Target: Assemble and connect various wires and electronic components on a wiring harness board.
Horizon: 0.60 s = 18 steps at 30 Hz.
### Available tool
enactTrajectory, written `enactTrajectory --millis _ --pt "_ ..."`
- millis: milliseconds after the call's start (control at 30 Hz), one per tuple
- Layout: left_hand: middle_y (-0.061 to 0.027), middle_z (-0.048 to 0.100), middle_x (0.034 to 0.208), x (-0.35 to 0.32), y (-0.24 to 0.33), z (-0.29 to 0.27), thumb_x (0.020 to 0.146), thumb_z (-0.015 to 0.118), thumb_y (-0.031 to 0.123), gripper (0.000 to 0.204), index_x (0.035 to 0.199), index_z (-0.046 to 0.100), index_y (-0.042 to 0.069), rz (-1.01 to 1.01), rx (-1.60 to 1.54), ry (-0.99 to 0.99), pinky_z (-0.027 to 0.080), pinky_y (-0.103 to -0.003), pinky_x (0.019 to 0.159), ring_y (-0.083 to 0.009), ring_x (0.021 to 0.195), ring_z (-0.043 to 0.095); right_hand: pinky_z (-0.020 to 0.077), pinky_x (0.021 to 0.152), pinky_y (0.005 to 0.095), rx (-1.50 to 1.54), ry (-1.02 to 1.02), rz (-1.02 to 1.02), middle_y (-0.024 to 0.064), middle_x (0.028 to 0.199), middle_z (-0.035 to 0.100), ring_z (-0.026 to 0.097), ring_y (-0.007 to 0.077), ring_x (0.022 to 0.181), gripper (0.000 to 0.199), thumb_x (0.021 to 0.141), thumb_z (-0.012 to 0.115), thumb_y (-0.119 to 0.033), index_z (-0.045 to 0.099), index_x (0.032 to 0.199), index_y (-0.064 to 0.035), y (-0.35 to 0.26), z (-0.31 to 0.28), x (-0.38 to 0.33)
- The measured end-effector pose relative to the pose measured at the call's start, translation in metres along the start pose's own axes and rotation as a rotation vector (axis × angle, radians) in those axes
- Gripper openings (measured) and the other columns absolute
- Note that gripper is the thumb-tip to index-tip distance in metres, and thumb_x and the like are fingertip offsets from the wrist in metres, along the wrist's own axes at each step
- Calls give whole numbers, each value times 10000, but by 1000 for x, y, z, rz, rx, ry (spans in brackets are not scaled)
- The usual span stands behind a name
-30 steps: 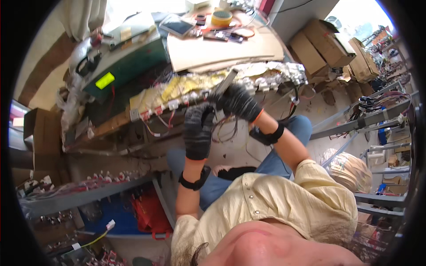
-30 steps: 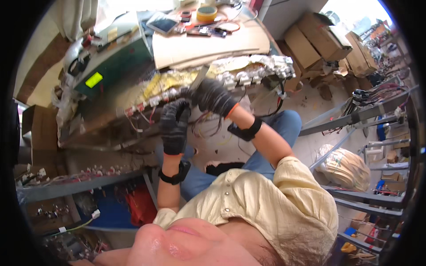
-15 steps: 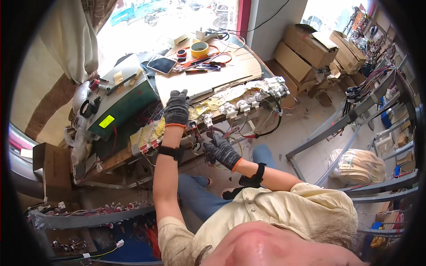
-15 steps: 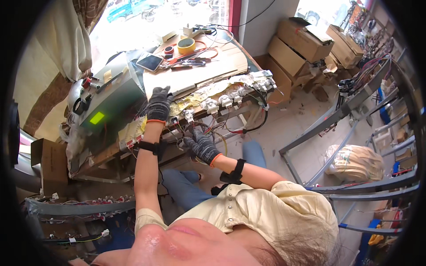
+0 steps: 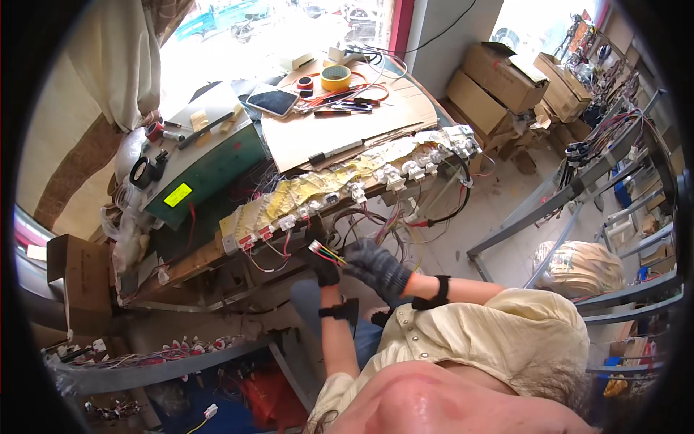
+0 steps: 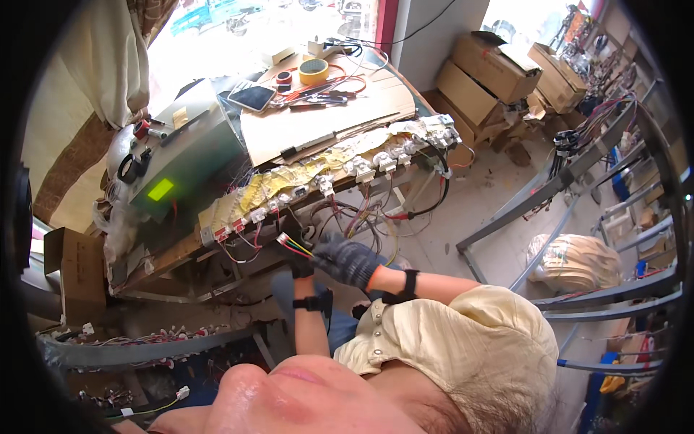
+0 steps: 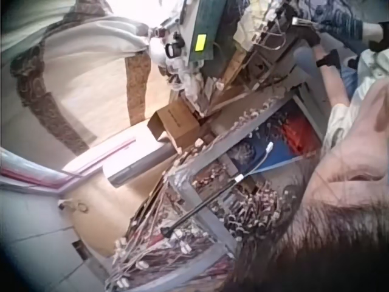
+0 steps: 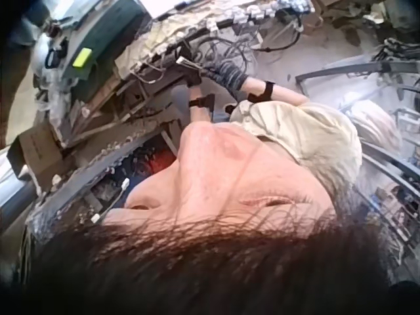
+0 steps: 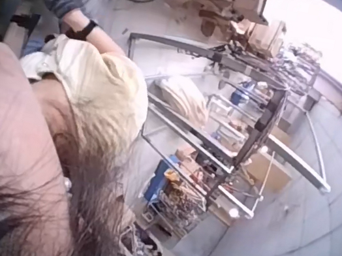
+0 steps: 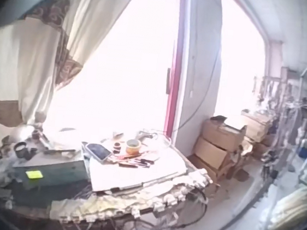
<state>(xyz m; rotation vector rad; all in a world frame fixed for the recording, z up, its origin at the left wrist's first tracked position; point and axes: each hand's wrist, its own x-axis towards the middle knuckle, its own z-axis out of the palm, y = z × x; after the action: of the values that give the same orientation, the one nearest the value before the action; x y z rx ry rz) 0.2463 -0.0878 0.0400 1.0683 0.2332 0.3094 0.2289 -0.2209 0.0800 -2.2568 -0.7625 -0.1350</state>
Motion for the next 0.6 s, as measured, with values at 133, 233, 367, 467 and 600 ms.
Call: enactTrajectory --millis 133,233,367,467,600 --pt "-164 492 1122 -17 -8 28 858 496 121 304 1135 461 0 -50 -4 -139 371 -389 922 -289 1037 480 423 765 383 103 191 144 158 812 576 544 336 828 233 825 563 -261 586 941 -60 11 32 45" --pt "-161 506 1102 -73 -13 19 859 484 109 280 1118 472 2 -92 -1 -197 380 -389 911 -282 1013 494 449 695 426 130 152 104 185 839 597 570 336 779 235 807 560 -278 602 961 -106 5 39 41" --pt "-155 524 1075 -173 -16 -21 859 468 92 251 1095 486 6 -220 -55 -242 393 -389 895 -274 981 512 423 755 392 -25 -578 315 177 861 592 563 312 896 242 827 563 -264 578 986 -82 -73 -31 -25" --pt "-152 537 1054 -234 -18 -57 860 456 80 232 1078 496 9 -277 -209 -204 402 -389 884 -267 957 526 411 824 358 282 -402 282 167 968 581 550 285 968 306 781 597 -210 567 1063 -94 -7 -23 -87" --pt "-146 555 1027 -269 -25 -124 861 440 63 212 1055 510 12 -326 -767 -79 415 -389 868 -259 925 544 466 555 385 -637 -40 -180 121 717 609 606 263 667 255 774 603 -305 600 888 -77 50 -187 -30"
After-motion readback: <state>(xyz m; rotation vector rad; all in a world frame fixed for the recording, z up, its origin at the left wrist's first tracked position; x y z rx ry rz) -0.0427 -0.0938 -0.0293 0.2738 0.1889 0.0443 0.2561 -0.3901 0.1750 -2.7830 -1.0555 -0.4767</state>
